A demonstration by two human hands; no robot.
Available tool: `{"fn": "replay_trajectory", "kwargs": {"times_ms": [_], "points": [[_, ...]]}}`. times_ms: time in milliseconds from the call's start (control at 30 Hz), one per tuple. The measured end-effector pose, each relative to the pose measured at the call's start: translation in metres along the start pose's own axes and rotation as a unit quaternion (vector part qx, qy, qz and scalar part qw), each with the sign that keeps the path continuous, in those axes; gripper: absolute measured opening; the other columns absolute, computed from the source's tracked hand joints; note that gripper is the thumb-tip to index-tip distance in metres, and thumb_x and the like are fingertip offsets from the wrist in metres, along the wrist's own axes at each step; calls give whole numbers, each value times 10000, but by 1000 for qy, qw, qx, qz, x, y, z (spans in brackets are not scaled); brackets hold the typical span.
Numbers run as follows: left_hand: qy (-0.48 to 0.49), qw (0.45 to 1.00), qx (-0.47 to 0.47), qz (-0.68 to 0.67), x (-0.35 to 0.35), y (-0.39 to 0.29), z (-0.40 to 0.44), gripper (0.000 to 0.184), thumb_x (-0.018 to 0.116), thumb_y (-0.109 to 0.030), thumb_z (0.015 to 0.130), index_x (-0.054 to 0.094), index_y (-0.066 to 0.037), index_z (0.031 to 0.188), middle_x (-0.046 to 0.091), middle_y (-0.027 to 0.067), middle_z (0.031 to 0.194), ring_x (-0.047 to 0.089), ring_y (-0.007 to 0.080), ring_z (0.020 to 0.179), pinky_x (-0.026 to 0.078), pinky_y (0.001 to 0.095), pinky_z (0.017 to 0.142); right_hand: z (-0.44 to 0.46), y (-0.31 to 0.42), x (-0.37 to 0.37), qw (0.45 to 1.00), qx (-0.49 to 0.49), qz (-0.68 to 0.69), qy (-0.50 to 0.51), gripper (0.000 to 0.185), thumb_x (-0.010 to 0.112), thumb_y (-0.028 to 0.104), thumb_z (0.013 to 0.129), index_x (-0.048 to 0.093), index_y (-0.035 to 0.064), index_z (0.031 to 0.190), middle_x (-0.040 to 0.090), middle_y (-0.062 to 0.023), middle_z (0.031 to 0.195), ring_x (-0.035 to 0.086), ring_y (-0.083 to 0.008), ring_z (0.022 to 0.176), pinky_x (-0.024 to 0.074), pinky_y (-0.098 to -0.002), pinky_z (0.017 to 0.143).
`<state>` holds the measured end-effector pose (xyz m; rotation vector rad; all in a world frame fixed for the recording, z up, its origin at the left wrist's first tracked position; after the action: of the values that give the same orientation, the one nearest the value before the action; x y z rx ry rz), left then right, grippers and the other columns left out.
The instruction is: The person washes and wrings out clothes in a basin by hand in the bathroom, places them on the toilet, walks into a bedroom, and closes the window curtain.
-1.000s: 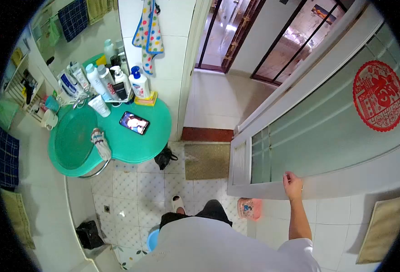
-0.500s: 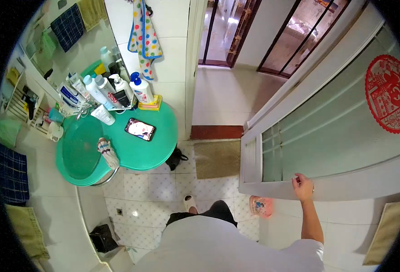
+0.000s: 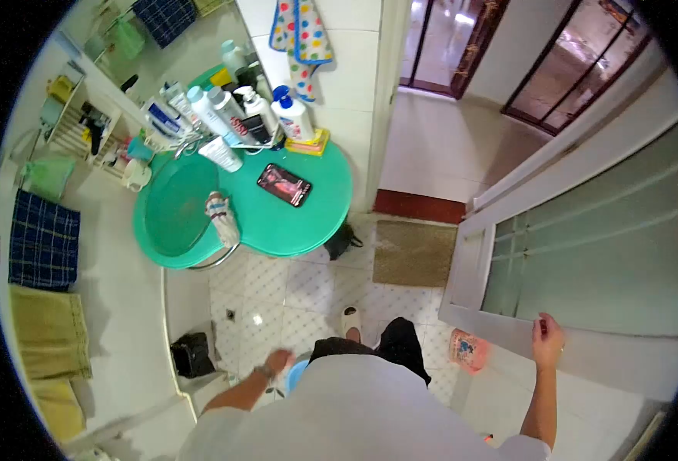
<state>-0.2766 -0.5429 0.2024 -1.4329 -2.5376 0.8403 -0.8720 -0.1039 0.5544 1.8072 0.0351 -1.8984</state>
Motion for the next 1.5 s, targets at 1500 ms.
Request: {"fn": "replay_trajectory", "kwargs": {"times_ms": [1500], "points": [[-229,890,89,-385,13,-284,105,362,457,-455,988,619,-133,953,705,26,906,653,192,915,399,448,794,1,-8,-2,993,-114,21,35,185,638,144,823,681,35,966,657,-151,843,636,-352,772,492,-453,680]]}}
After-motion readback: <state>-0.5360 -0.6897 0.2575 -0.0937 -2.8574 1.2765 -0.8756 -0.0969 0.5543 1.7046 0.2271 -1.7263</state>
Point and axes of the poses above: each hand's wrist, its own z-axis towards the middle knuckle, its own x-axis out of the palm, y = z × x, the point moved 8 cm from there along z, towards the middle knuckle
